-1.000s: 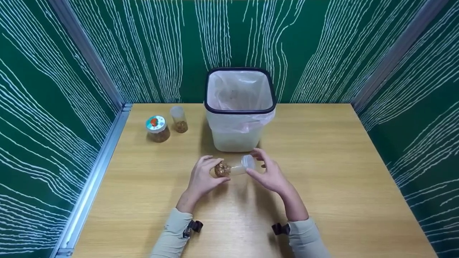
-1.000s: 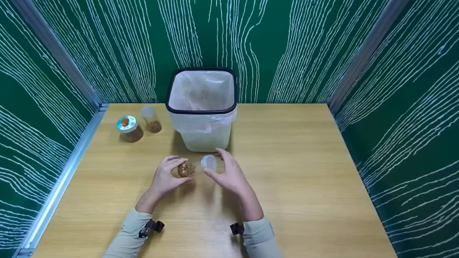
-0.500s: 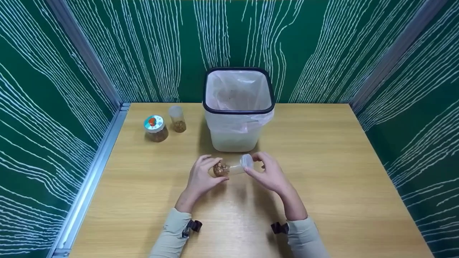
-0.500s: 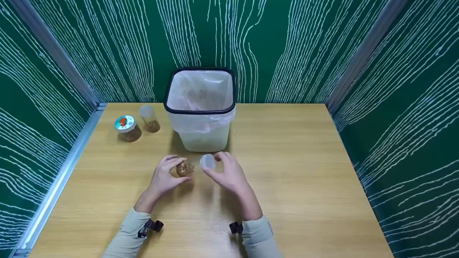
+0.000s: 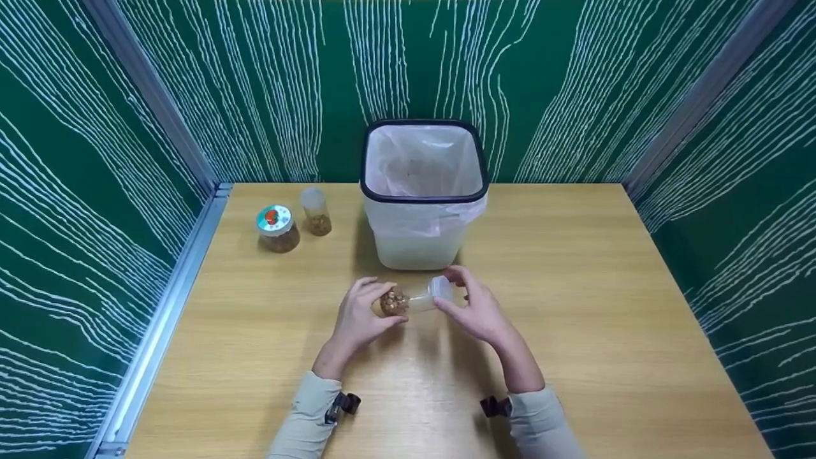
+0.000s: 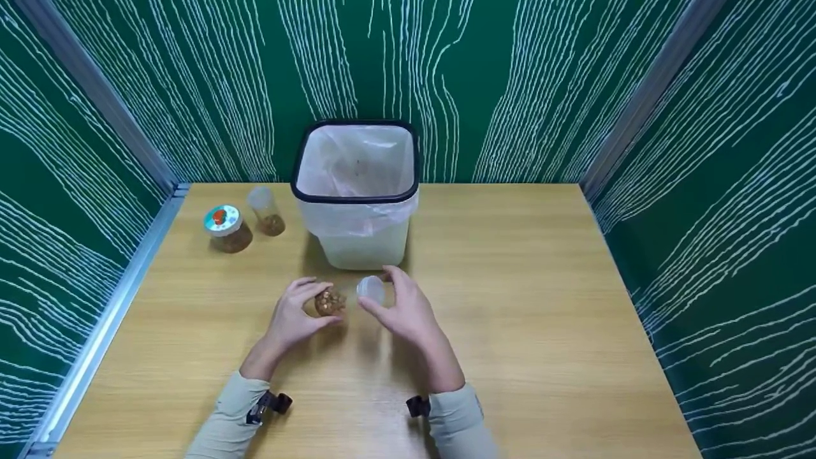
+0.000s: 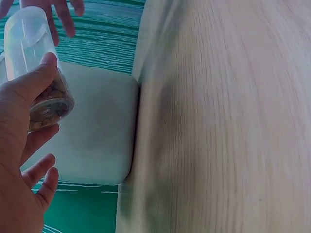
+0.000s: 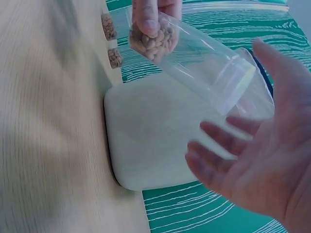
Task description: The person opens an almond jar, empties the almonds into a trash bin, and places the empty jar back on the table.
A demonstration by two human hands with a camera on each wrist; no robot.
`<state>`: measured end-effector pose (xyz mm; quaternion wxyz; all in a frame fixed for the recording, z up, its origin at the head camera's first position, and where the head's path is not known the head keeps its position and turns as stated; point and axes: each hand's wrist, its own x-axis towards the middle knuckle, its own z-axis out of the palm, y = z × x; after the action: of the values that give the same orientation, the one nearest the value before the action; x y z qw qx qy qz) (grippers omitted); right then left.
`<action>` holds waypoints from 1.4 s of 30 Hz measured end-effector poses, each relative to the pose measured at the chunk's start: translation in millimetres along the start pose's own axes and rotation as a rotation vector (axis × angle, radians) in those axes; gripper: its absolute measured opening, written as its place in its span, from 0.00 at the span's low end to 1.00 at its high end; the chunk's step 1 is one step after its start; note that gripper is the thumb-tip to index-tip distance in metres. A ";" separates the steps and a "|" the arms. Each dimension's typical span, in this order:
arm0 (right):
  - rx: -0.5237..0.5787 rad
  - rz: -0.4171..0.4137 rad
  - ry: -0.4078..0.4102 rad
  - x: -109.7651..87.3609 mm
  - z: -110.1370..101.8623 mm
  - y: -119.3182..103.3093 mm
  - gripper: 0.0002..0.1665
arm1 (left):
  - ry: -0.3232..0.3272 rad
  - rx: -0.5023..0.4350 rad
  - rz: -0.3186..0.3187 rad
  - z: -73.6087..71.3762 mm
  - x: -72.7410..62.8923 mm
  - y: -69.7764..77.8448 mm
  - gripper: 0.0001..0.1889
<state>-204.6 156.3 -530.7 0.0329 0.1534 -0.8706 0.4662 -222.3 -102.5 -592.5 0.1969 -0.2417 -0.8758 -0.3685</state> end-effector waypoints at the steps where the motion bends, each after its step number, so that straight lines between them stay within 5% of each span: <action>1: -0.033 0.027 0.012 -0.2 0.5 -0.7 0.34 | -0.001 0.000 -0.003 -0.1 -0.4 0.3 0.35; 10: -0.153 0.053 0.034 -0.5 -0.8 -2.5 0.29 | 0.001 0.002 0.014 -0.3 -1.8 2.0 0.37; 19: -0.044 -0.159 -0.053 -0.1 -7.6 2.9 0.30 | -0.005 0.008 0.041 -0.4 -1.7 -0.3 0.34; 25: -0.036 -0.214 -0.079 -0.2 -12.0 3.1 0.32 | -0.019 0.021 0.038 1.0 -1.8 -2.1 0.35; 42: 0.003 -0.164 -0.084 4.8 -23.6 6.3 0.32 | -0.008 0.011 -0.011 -3.6 -9.2 -6.6 0.34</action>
<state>-213.0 177.8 -521.5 0.0341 0.2437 -0.8550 0.4566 -218.0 -111.7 -598.6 0.1925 -0.2372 -0.8801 -0.3636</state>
